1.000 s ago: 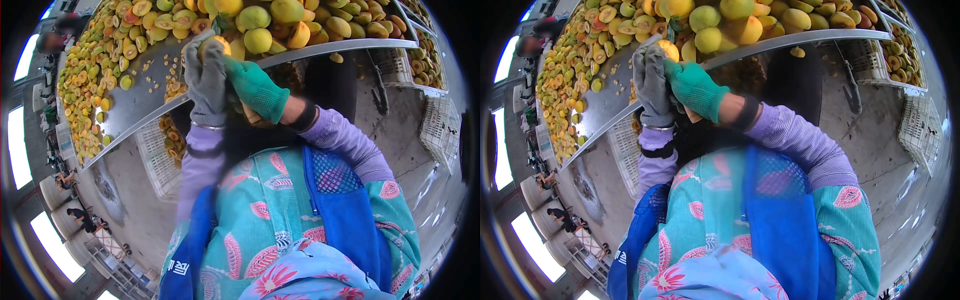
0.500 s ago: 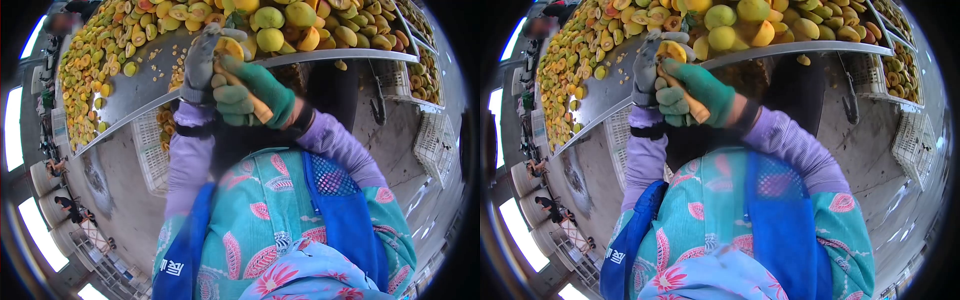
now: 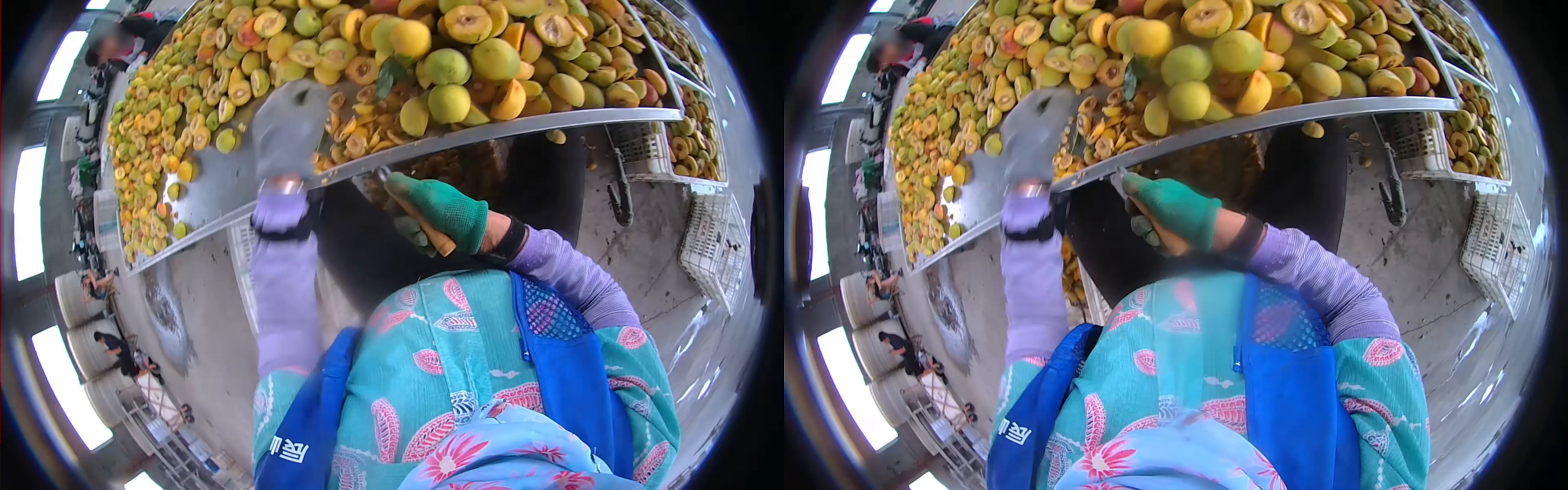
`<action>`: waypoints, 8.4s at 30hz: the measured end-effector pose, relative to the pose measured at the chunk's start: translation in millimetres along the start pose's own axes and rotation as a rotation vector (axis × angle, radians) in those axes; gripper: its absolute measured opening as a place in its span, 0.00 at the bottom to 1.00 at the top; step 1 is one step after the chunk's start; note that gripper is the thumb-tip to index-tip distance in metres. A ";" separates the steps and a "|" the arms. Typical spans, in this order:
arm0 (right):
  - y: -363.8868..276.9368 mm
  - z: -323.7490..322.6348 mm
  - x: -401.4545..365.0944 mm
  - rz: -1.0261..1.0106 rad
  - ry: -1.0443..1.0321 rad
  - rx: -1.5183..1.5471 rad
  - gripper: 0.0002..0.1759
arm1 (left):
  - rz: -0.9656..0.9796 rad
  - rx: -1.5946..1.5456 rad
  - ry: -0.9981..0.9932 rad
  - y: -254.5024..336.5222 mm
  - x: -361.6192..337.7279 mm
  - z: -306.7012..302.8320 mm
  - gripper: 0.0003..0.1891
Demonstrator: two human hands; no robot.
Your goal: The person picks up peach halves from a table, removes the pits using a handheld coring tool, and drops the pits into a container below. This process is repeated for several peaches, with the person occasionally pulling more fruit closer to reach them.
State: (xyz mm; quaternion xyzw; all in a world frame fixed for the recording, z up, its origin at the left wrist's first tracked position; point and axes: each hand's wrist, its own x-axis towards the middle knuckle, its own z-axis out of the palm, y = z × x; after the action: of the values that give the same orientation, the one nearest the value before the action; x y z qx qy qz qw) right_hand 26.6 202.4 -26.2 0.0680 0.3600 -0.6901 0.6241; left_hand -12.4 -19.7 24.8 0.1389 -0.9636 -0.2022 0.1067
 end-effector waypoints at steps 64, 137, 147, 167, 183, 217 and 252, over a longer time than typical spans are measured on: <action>4.7 20.5 28.6 -0.686 0.295 -0.454 0.27 | -0.108 -1.296 -0.046 37.6 -61.3 53.8 0.25; -33.2 8.1 31.1 -0.804 0.304 -0.824 0.29 | 0.063 -1.121 -0.092 57.1 -26.8 26.2 0.13; -37.7 42.5 4.6 -0.549 0.387 -0.592 0.28 | 0.252 -0.882 -0.400 21.6 16.8 49.9 0.13; -16.6 20.0 17.0 -0.385 0.006 -0.203 0.19 | 0.355 -1.059 -0.237 34.4 -21.6 35.4 0.15; 2.1 -14.6 28.8 0.093 -0.141 0.042 0.22 | -0.489 -0.050 0.070 -94.9 -65.2 -41.4 0.22; 10.1 -3.6 23.5 -0.824 0.452 -1.271 0.26 | -0.144 -1.297 0.022 14.7 -95.5 67.9 0.20; -3.1 1.2 29.5 -0.498 0.283 -0.295 0.28 | 0.103 -0.742 -0.147 20.7 -37.8 69.2 0.14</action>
State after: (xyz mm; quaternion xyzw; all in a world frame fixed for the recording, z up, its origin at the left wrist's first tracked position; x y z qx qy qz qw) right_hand 17.9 177.6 -40.0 -0.0179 0.5450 -0.7458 0.3828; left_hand 0.4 35.2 -34.1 0.0276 -0.8357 -0.5410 0.0905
